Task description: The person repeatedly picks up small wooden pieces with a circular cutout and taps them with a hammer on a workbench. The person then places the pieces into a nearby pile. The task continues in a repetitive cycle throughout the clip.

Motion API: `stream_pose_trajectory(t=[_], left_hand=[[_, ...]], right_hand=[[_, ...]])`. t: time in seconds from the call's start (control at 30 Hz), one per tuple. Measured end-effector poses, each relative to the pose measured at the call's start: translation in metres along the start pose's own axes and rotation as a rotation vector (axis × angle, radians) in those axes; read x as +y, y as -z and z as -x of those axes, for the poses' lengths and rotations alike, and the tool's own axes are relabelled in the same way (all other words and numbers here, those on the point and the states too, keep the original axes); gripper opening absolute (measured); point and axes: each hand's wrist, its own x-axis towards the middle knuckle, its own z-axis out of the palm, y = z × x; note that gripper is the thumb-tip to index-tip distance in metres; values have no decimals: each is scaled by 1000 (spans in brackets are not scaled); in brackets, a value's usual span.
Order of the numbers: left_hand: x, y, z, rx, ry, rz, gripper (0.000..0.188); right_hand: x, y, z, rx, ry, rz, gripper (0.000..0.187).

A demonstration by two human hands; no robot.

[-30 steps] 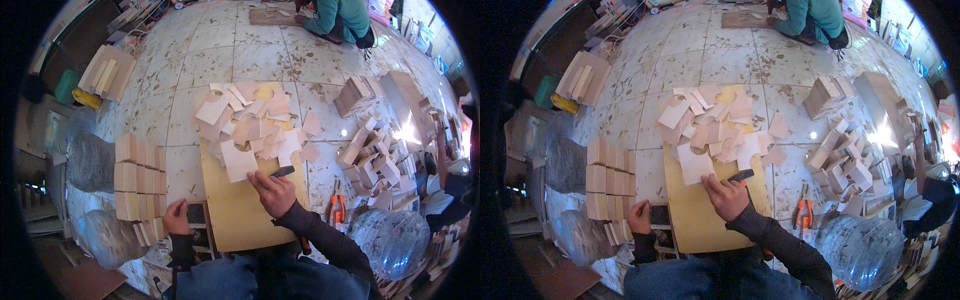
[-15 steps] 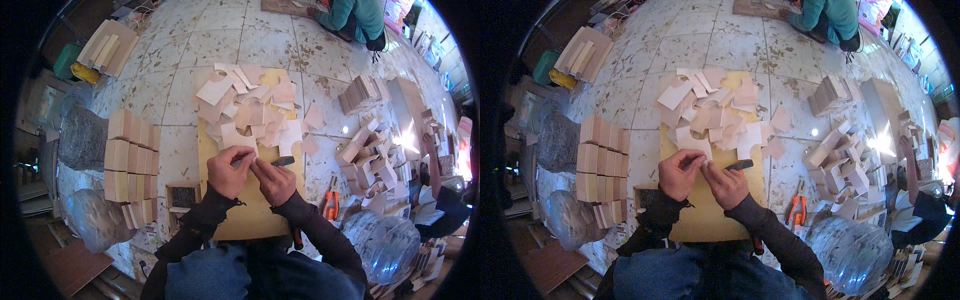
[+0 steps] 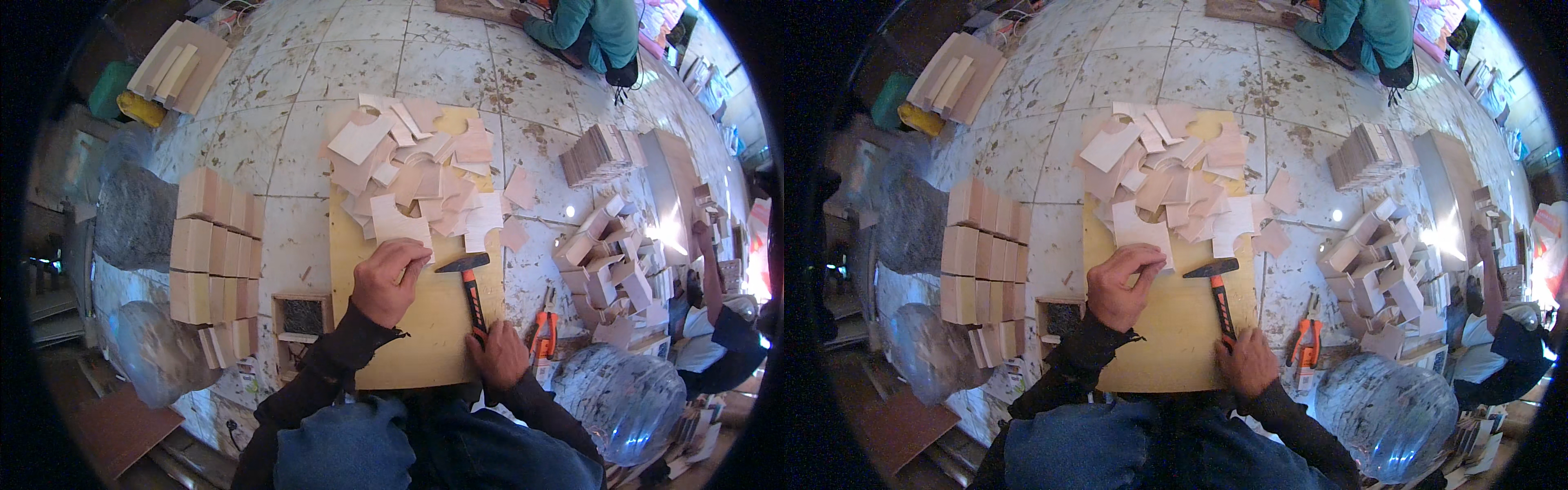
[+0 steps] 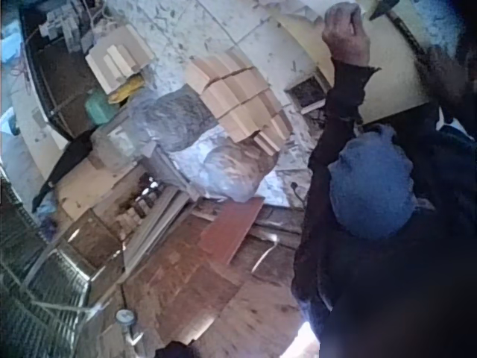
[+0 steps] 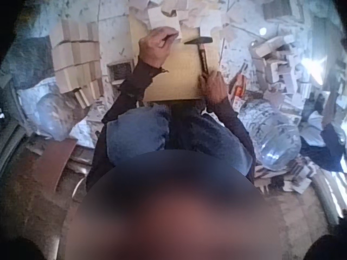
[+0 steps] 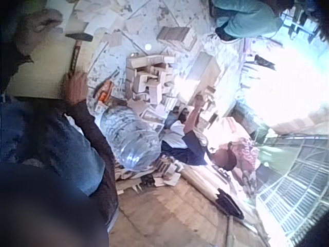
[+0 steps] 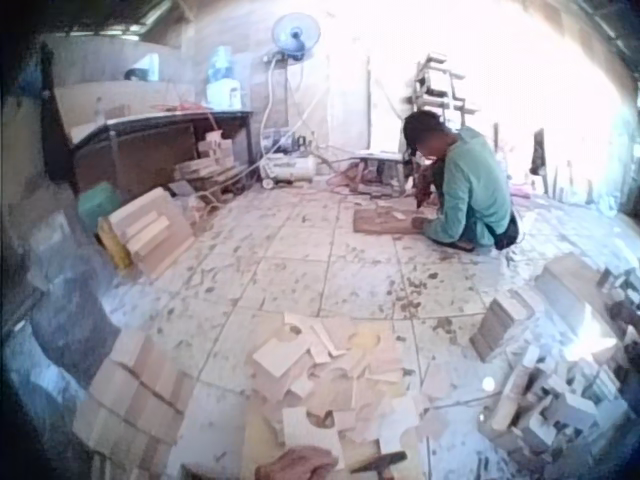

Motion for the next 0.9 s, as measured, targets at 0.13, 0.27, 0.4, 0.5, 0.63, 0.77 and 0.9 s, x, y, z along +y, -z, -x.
stream_pose_trajectory(t=[0.13, 0.27, 0.4, 0.5, 0.63, 0.77, 0.9], left_hand=[[-1, -2, 1, 4, -43, -4, 11], [-2, -3, 4, 15, -36, -32, 18], [-2, -6, 9, 21, 72, 60, 27], [-2, -6, 9, 4, 102, 54, 34], [-4, -4, 9, -9, 90, 96, 40], [-9, -5, 12, -11, 124, 224, 35], [-10, -3, 12, -45, 195, 303, 26]], right_hand=[[12, 17, 8, 8, -117, -120, 36], [6, 69, 2, -203, -153, -608, 33], [-12, 106, 7, -293, 52, -779, 33], [-25, 114, 0, -321, 121, -685, 33], [-29, 126, 5, -232, 97, -685, 32], [-30, 123, 19, 31, 358, -1219, 35], [-29, 99, 7, -166, 338, -1034, 35]])
